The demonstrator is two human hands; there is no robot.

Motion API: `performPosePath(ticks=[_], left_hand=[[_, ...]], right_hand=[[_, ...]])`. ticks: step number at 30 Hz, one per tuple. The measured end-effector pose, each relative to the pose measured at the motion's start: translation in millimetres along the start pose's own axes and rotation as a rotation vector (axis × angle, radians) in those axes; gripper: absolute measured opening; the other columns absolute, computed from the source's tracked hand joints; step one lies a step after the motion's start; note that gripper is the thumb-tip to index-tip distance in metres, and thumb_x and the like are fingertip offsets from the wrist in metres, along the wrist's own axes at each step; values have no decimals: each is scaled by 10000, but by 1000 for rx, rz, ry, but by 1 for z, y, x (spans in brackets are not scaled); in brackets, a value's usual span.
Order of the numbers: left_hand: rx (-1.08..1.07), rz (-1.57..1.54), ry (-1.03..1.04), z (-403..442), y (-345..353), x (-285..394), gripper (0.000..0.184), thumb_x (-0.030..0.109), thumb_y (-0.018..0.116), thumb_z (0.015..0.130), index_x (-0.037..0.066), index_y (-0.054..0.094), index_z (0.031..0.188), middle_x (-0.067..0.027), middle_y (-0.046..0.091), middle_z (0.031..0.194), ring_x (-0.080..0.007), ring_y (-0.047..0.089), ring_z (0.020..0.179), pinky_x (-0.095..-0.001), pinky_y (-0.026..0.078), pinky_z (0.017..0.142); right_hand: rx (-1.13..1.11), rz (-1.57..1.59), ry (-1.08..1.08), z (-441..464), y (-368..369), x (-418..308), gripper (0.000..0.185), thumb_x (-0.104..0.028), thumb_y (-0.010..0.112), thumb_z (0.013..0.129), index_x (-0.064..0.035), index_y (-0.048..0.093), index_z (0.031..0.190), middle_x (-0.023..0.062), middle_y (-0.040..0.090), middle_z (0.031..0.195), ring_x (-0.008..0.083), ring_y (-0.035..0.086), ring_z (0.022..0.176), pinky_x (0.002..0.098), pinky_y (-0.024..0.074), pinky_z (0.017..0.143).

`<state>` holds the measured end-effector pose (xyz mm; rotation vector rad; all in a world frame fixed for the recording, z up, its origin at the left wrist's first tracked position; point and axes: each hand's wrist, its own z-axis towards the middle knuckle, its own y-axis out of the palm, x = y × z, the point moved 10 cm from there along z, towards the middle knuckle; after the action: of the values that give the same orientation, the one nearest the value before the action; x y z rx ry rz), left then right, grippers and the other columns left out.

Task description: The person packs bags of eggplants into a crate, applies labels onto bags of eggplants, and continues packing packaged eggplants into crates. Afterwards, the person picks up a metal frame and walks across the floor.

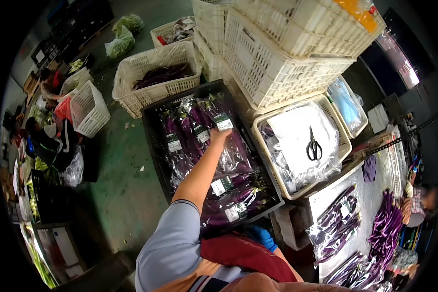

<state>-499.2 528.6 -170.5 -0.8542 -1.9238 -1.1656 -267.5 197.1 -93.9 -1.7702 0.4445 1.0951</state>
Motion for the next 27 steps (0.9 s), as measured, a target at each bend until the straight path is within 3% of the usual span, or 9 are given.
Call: performPosePath(ticks=[6,9,11,13,14,17,22,24,27], left_hand=[[-32,51,352,17,-6,3,296,-31,631,642,29,566,925,-28,595,825,-143,552,746,-282,437,695],[21,388,72,27,-35,-8,254,39,665,610,53,570,845,-15,557,685,-124,502,517,-242,378,421],[-34,467,-103,46,-57,-27,203,97,660,664,30,564,830,-41,551,671,-148,497,518,-276,405,455],[322,857,633,96,-108,7,382,126,602,752,-46,485,1073,-147,536,999,-234,517,873,-313,414,805],[228,460,635,41,-51,48,360,159,553,819,-22,468,1118,-133,539,1018,-211,526,880,-306,409,808],[-175,387,386,-102,149,99,299,176,485,880,21,475,1135,-78,557,996,-135,530,868,-274,431,738],[-936,358,-320,-250,323,-70,357,176,554,833,18,463,1141,-81,562,965,-153,539,842,-266,449,693],[-1148,459,-487,-296,354,-150,402,214,555,833,13,427,1157,-125,566,969,-206,557,886,-321,467,721],[-1041,815,-608,-329,385,-239,512,294,616,791,12,412,1166,-132,516,1058,-233,529,941,-340,462,740]], right_hand=[[-20,-92,-62,-10,-17,-14,267,-128,587,779,-61,555,1036,136,588,894,298,572,788,337,468,684],[-65,-89,70,-19,-34,-16,307,-140,572,761,-56,534,1055,158,576,902,324,557,819,370,463,698],[-14,-49,68,-34,-56,-24,333,-106,576,769,-34,512,1088,157,571,920,308,555,846,353,456,734],[202,112,12,-50,-107,-49,258,-172,545,796,-35,542,1015,189,569,894,358,548,804,384,461,700],[205,149,41,-62,-128,-46,245,-177,529,827,-21,543,1015,188,573,898,343,555,817,364,459,719],[558,370,254,-137,-233,-27,244,-167,548,837,-15,566,1027,123,607,957,186,575,867,301,447,778],[1471,406,444,-361,-347,122,269,-258,544,831,-54,587,1001,47,617,871,131,554,780,256,422,670],[1532,397,881,-447,-327,221,357,-342,585,791,-68,575,1019,40,602,897,141,547,800,292,417,661],[1341,946,959,-431,-283,281,395,-397,603,767,-85,575,1006,23,584,843,143,536,756,306,429,668]])
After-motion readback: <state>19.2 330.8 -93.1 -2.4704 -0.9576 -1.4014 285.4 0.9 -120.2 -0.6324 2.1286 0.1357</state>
